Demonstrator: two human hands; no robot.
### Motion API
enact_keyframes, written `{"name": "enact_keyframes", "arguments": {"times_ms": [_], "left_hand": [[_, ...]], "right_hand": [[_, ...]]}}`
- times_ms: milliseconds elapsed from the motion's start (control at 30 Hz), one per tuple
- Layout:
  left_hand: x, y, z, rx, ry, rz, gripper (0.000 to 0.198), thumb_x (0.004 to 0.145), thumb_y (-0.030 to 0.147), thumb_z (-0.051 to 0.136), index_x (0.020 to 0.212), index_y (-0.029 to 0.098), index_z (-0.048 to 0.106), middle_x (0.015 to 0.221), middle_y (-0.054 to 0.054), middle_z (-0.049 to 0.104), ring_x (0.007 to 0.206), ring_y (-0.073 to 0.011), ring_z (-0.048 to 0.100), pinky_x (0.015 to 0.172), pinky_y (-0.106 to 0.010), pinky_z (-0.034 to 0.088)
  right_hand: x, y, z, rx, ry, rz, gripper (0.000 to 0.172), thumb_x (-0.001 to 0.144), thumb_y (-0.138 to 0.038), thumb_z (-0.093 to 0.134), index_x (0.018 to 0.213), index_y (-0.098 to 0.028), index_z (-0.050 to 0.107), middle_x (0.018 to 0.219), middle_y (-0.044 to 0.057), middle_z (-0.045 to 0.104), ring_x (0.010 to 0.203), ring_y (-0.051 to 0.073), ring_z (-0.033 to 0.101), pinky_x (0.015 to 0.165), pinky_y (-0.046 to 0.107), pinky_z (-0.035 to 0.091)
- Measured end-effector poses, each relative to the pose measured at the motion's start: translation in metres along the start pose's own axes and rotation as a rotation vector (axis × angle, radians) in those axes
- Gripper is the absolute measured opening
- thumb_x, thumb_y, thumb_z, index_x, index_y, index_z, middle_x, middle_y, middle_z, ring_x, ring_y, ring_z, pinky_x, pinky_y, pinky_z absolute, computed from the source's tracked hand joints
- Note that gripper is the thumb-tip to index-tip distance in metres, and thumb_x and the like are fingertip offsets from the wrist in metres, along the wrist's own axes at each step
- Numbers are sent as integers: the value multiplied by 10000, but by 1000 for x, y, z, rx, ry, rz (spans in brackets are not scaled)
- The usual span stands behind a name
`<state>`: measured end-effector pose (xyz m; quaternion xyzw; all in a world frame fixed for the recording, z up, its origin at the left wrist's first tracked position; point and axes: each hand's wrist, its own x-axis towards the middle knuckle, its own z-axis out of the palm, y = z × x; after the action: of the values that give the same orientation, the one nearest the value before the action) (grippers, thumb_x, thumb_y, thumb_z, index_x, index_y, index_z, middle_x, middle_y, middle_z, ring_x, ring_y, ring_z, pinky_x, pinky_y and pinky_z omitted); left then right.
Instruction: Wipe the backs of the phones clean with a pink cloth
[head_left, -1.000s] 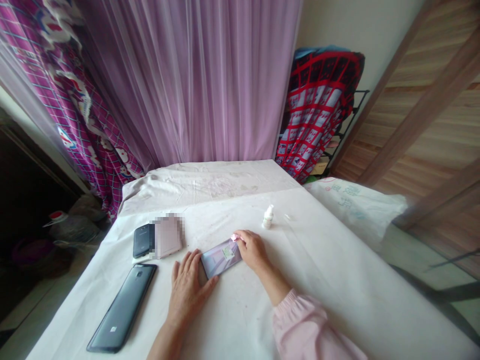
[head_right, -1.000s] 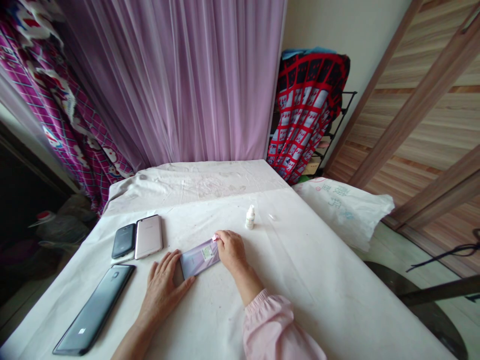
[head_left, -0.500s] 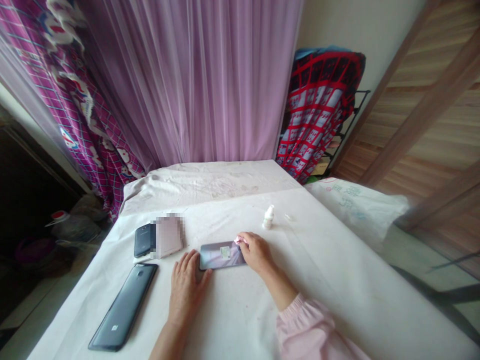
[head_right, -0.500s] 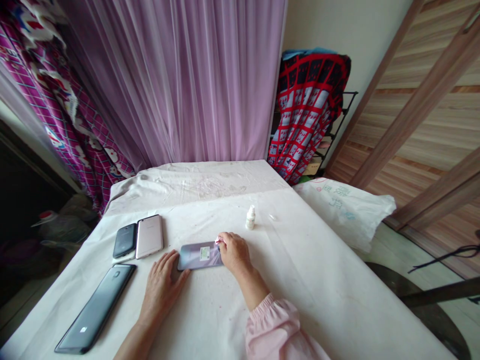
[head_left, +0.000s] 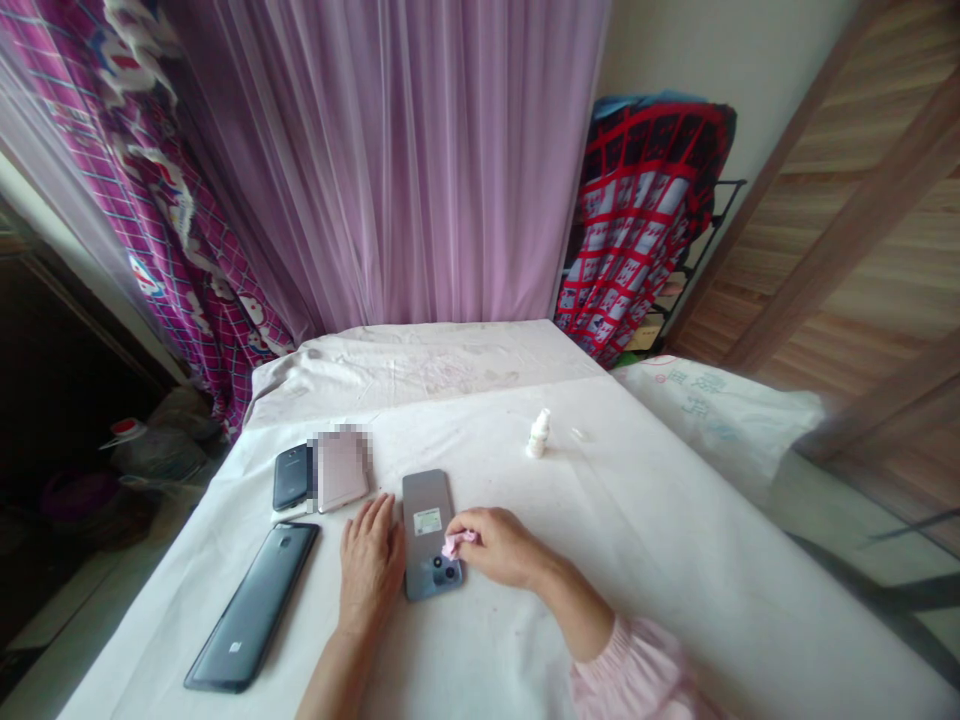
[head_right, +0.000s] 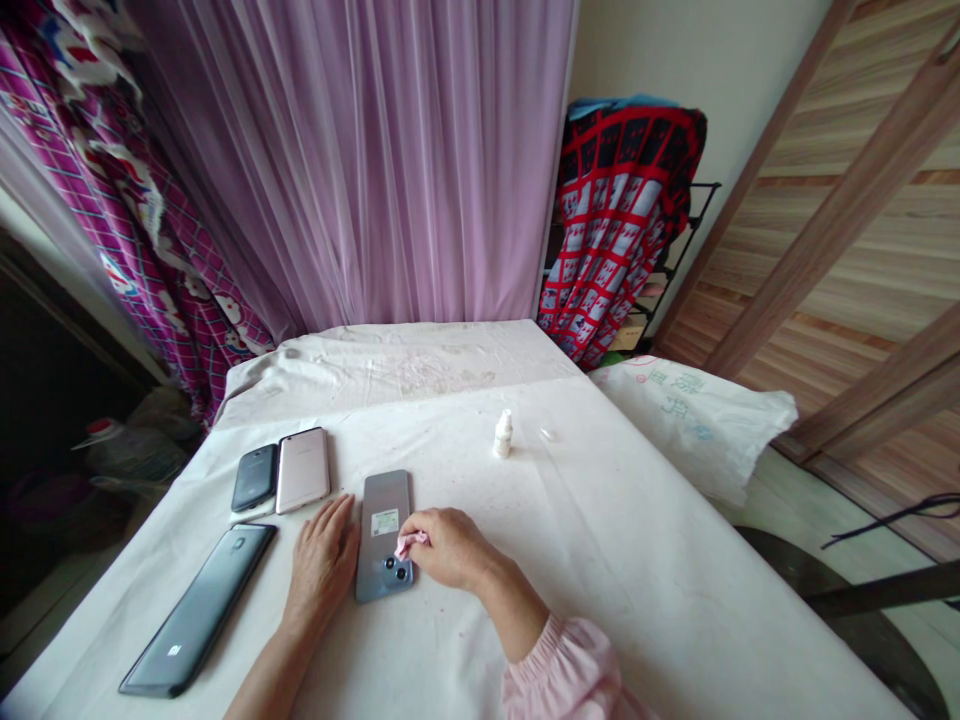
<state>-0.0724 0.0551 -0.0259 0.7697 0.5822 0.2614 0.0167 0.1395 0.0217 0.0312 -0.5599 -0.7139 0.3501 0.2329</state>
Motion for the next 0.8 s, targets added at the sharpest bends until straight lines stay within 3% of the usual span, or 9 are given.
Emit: {"name": "enact_keyframes", "arguments": {"times_ms": [67, 233, 467, 633, 800], "left_hand": [[-2, 2, -2, -9, -50, 0, 411, 952, 324, 324, 1258, 184, 560, 1286, -118, 604, 1243, -293, 494, 1039, -550, 329], [-8, 4, -5, 10, -111, 71, 481, 930, 413, 419, 1352, 192, 484, 1355, -114, 552, 1295, -301, 445, 1071, -564, 275], [-11, -5, -1, 50, -150, 149, 582, 915, 450, 437, 1428, 181, 383, 1410, -124, 493, 1335, -319, 389, 1077, -573, 259], [-13, -9, 0, 48, -192, 238, 770, 848, 613, 489, 1470, 203, 296, 1470, -137, 407, 1365, -326, 341, 1097, -559, 227], [-12, -12, 0, 42, -260, 269, 944, 734, 748, 525, 1467, 194, 308, 1477, -173, 378, 1366, -372, 320, 1084, -609, 202]], "right_hand": [[3, 0, 1, -31, 1, -41, 213, 764, -188, 562, 875, -264, 727, 874, -32, 731, 791, 131, 644, 686, 196, 423], [9, 8, 1, -87, 144, -141, 250, 806, -139, 512, 921, -252, 703, 956, -7, 703, 889, 134, 625, 797, 207, 418], [15, 19, 2, -246, 124, -236, 215, 849, -149, 520, 968, -244, 672, 960, 6, 681, 926, 150, 598, 814, 227, 410], [26, 20, 0, -310, 161, -231, 223, 879, -127, 495, 1006, -231, 646, 996, 17, 667, 961, 155, 581, 842, 235, 402], [37, 17, -3, -313, 185, -200, 227, 891, -123, 482, 1013, -229, 641, 1011, 17, 660, 977, 149, 578, 871, 231, 395]]}}
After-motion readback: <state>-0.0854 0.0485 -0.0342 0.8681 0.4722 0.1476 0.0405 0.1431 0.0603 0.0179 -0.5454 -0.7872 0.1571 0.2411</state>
